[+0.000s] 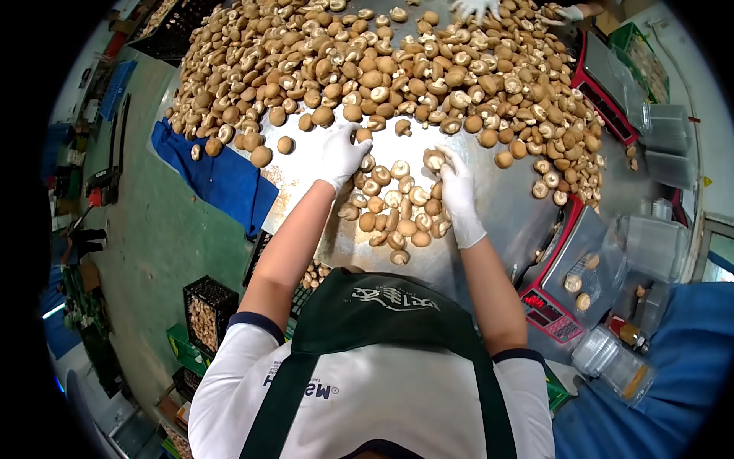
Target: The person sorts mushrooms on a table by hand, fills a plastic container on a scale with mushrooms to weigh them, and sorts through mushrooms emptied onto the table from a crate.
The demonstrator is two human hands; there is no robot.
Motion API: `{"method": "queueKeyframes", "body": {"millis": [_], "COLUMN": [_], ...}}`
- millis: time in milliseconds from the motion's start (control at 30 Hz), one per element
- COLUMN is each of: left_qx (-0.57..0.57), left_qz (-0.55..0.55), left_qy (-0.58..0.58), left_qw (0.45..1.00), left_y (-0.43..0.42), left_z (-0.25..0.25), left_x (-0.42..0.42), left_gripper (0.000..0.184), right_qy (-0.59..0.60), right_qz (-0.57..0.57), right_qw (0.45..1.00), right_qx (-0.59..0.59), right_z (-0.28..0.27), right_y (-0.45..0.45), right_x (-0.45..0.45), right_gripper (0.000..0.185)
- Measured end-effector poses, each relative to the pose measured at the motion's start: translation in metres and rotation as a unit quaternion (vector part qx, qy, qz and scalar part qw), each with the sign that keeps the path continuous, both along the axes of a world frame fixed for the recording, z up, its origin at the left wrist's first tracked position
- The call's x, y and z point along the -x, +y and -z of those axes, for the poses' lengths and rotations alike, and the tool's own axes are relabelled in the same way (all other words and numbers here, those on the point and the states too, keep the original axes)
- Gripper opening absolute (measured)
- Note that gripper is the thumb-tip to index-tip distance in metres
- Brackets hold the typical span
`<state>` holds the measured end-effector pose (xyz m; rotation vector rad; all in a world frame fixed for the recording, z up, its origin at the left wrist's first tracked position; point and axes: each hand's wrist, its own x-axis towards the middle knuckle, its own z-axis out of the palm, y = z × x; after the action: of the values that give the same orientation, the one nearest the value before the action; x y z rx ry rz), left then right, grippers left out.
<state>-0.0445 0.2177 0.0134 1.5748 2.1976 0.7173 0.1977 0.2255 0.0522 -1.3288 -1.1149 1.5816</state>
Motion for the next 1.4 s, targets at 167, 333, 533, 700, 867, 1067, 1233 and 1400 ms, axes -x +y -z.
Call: {"method": "queueKeyframes", "body": {"millis": [167,333,533,700,867,1067,1233,1400], "left_qx": [0.017,-0.011,-0.083,-0.093,-0.094,-0.074,-0.031,-0.071], "left_qz": [-0.018,-0.012,0.09,0.128,0.14,0.145,0.143,0.092], "left_qy": [-0.34,-0.486,-0.189,-0.129,-0.139,-0.179,-0.189,-0.173], "left_qw": [0.94,0.874,0.974,0.979,0.976,0.97,0.971,0.978], "left_y": [-0.007,-0.03,-0.064,-0.078,-0.085,-0.118,-0.157,-0.165], "left_z": [0.006,0.004,0.013,0.005,0.007,0.011,0.003,0.014], "left_x": [0.004,0.014,0.011,-0.008,-0.012,-0.006,-0.009,-0.03], "left_gripper": [0.037,0.037,0.067,0.082,0.081,0.087,0.112,0.107], "right_qy": [-0.104,-0.142,-0.32,-0.307,-0.327,-0.309,-0.381,-0.326], "right_qz": [-0.015,-0.007,-0.028,0.084,-0.015,-0.185,-0.227,-0.254], "right_qw": [0.992,0.985,0.915,0.934,0.938,0.933,0.883,0.909], "right_qx": [-0.072,-0.099,-0.245,-0.164,-0.113,0.0,-0.156,-0.049], "right_z": [0.026,0.024,0.041,0.041,0.032,-0.002,0.011,0.001], "right_y": [-0.017,-0.03,-0.043,-0.068,-0.117,-0.154,-0.153,-0.141], "right_x": [-0.025,-0.041,-0.049,-0.066,-0.069,-0.042,-0.019,0.02], "right_gripper": [0.041,0.036,0.04,0.048,0.077,0.115,0.125,0.12]}}
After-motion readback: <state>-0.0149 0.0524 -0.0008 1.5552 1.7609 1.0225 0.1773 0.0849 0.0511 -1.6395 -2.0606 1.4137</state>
